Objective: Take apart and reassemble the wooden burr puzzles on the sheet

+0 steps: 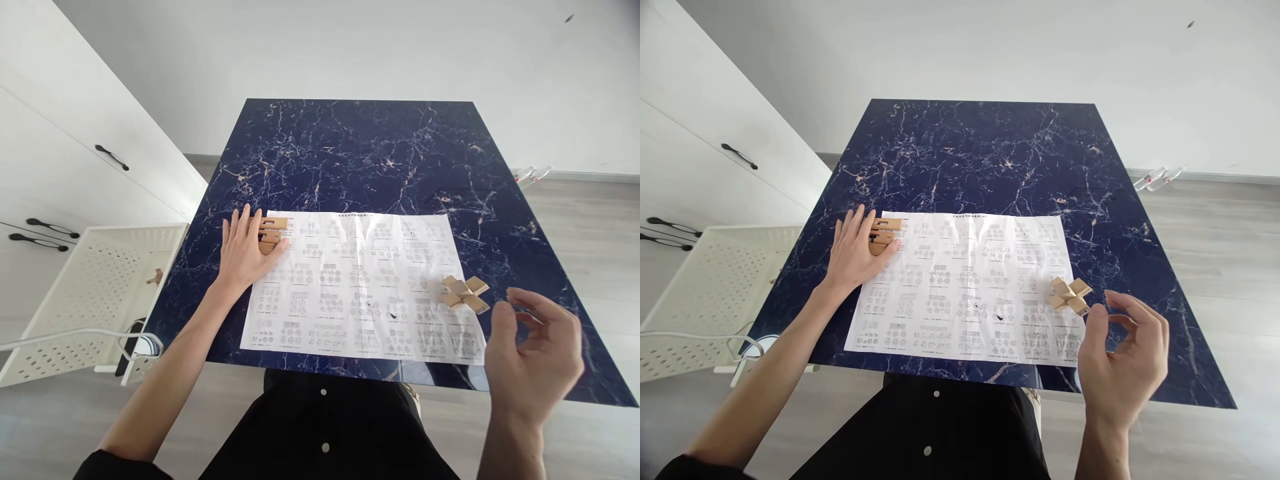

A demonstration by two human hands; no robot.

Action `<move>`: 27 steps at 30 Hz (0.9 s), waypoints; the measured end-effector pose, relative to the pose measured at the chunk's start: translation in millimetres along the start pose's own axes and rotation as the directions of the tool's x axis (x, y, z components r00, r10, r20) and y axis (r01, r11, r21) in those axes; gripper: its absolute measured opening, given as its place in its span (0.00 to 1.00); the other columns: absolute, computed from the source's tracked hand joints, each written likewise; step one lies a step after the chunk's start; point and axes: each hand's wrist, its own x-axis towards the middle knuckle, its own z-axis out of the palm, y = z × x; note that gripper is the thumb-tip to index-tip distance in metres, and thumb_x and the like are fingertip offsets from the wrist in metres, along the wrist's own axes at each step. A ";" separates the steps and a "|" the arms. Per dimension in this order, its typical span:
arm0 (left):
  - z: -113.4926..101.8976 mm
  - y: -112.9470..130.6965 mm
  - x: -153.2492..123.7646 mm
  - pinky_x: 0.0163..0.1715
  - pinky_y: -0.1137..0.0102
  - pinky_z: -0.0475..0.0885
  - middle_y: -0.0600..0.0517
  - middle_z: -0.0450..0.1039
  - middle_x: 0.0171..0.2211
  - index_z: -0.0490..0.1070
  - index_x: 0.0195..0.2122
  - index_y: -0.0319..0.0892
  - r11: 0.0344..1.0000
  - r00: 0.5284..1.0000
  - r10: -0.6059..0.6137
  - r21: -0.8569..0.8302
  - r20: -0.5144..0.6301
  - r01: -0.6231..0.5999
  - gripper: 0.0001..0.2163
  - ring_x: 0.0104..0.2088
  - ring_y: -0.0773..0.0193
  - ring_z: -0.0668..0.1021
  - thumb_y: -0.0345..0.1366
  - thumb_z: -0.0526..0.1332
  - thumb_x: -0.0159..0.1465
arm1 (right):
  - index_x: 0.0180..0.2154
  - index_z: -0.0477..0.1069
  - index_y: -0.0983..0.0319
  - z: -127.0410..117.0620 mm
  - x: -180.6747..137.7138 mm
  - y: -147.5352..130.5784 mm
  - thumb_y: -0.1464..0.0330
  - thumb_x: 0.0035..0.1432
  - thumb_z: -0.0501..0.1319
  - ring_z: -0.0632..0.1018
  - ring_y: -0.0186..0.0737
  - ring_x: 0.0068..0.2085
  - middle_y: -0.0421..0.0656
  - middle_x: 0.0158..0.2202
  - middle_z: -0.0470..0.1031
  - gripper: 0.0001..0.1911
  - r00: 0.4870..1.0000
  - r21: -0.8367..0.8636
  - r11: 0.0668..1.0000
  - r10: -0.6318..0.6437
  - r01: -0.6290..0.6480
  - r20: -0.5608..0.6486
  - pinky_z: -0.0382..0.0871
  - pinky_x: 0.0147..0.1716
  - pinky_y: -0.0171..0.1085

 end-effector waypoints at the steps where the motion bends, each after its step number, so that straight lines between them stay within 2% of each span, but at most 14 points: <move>1: 0.4 -0.5 0.0 0.79 0.41 0.45 0.36 0.50 0.81 0.56 0.78 0.35 1.000 1.000 0.016 -0.007 0.004 -0.016 0.44 0.80 0.35 0.53 0.63 0.57 0.71 | 0.56 0.80 0.56 -0.1 0.9 2.0 0.61 0.71 0.67 0.78 0.66 0.59 0.52 0.54 0.79 0.15 1.000 -0.049 0.999 0.014 -0.015 -0.017 0.77 0.51 0.66; 3: 0.6 -1.0 -0.1 0.79 0.43 0.48 0.37 0.53 0.80 0.57 0.78 0.37 0.999 0.999 0.047 -0.014 0.006 -0.047 0.42 0.80 0.38 0.56 0.62 0.56 0.72 | 0.57 0.80 0.57 0.3 1.6 4.1 0.58 0.69 0.69 0.79 0.66 0.57 0.54 0.56 0.79 0.18 1.000 -0.113 0.993 0.029 -0.028 0.007 0.79 0.49 0.64; 4: 0.5 -1.0 -0.2 0.79 0.43 0.49 0.38 0.54 0.80 0.58 0.78 0.37 0.998 0.998 0.061 -0.015 0.011 -0.061 0.41 0.80 0.39 0.56 0.61 0.55 0.72 | 0.58 0.80 0.57 0.6 1.5 4.5 0.56 0.69 0.69 0.80 0.65 0.56 0.54 0.58 0.78 0.21 0.998 -0.136 0.990 0.039 -0.031 0.058 0.79 0.49 0.64; 7: -0.5 -0.7 -0.5 0.79 0.43 0.50 0.37 0.53 0.80 0.58 0.77 0.35 0.996 0.995 0.094 -0.008 0.033 -0.094 0.41 0.80 0.39 0.56 0.61 0.54 0.74 | 0.61 0.78 0.56 1.5 0.4 5.3 0.52 0.67 0.70 0.81 0.62 0.50 0.54 0.62 0.77 0.26 0.981 -0.205 0.978 0.084 -0.046 0.176 0.79 0.47 0.63; 10: -1.0 -0.4 -1.2 0.79 0.43 0.51 0.36 0.53 0.80 0.57 0.77 0.33 0.993 0.992 0.119 -0.011 0.038 -0.118 0.41 0.80 0.38 0.56 0.61 0.53 0.74 | 0.62 0.78 0.56 2.8 0.1 6.5 0.50 0.65 0.71 0.82 0.62 0.50 0.54 0.63 0.77 0.29 0.970 -0.225 0.974 0.090 -0.038 0.227 0.79 0.48 0.63; 15: 1.4 0.2 -3.5 0.79 0.39 0.44 0.36 0.57 0.78 0.57 0.77 0.36 0.983 0.983 0.180 -0.030 -0.038 -0.181 0.38 0.80 0.37 0.56 0.60 0.51 0.76 | 0.60 0.78 0.56 7.1 2.7 6.6 0.53 0.64 0.72 0.81 0.67 0.57 0.53 0.62 0.78 0.27 0.971 -0.249 0.968 0.063 -0.004 0.231 0.79 0.51 0.65; 18: 2.1 1.2 -4.4 0.79 0.38 0.46 0.36 0.59 0.77 0.59 0.75 0.38 0.973 0.970 0.217 -0.056 -0.114 -0.224 0.34 0.80 0.38 0.56 0.57 0.53 0.77 | 0.56 0.80 0.57 11.3 4.3 4.2 0.57 0.66 0.71 0.82 0.65 0.56 0.52 0.58 0.82 0.21 0.978 -0.241 0.970 0.013 0.039 0.209 0.79 0.53 0.64; 21: 0.6 3.6 -4.5 0.79 0.41 0.52 0.37 0.61 0.76 0.60 0.73 0.40 0.950 0.947 0.278 -0.098 -0.158 -0.296 0.30 0.80 0.41 0.58 0.54 0.56 0.78 | 0.51 0.83 0.57 16.8 3.9 -1.9 0.58 0.66 0.71 0.84 0.62 0.55 0.51 0.56 0.83 0.15 0.977 -0.165 0.984 -0.032 0.068 0.213 0.80 0.55 0.63; 23: -1.4 6.3 -4.8 0.78 0.43 0.57 0.38 0.63 0.75 0.62 0.72 0.43 0.927 0.930 0.328 -0.136 -0.165 -0.351 0.27 0.79 0.43 0.59 0.52 0.57 0.78 | 0.51 0.83 0.57 21.3 2.6 -9.3 0.59 0.66 0.72 0.84 0.60 0.58 0.50 0.57 0.83 0.15 0.965 -0.029 0.999 -0.011 0.019 0.262 0.81 0.56 0.63; 25: -3.3 10.0 -5.8 0.77 0.44 0.60 0.40 0.66 0.73 0.64 0.69 0.46 0.896 0.912 0.376 -0.186 -0.165 -0.403 0.23 0.77 0.44 0.63 0.50 0.58 0.78 | 0.52 0.82 0.56 26.8 1.6 -19.5 0.60 0.66 0.72 0.83 0.59 0.61 0.49 0.60 0.82 0.15 0.927 0.164 0.981 0.032 -0.100 0.373 0.83 0.57 0.61; 27: -4.6 14.5 -8.0 0.75 0.45 0.63 0.42 0.69 0.70 0.67 0.67 0.48 0.855 0.889 0.426 -0.247 -0.166 -0.456 0.21 0.74 0.45 0.67 0.49 0.59 0.78 | 0.53 0.80 0.55 33.9 1.7 -31.7 0.64 0.67 0.72 0.83 0.58 0.62 0.49 0.63 0.81 0.13 0.862 0.317 0.925 0.021 -0.209 0.507 0.83 0.58 0.60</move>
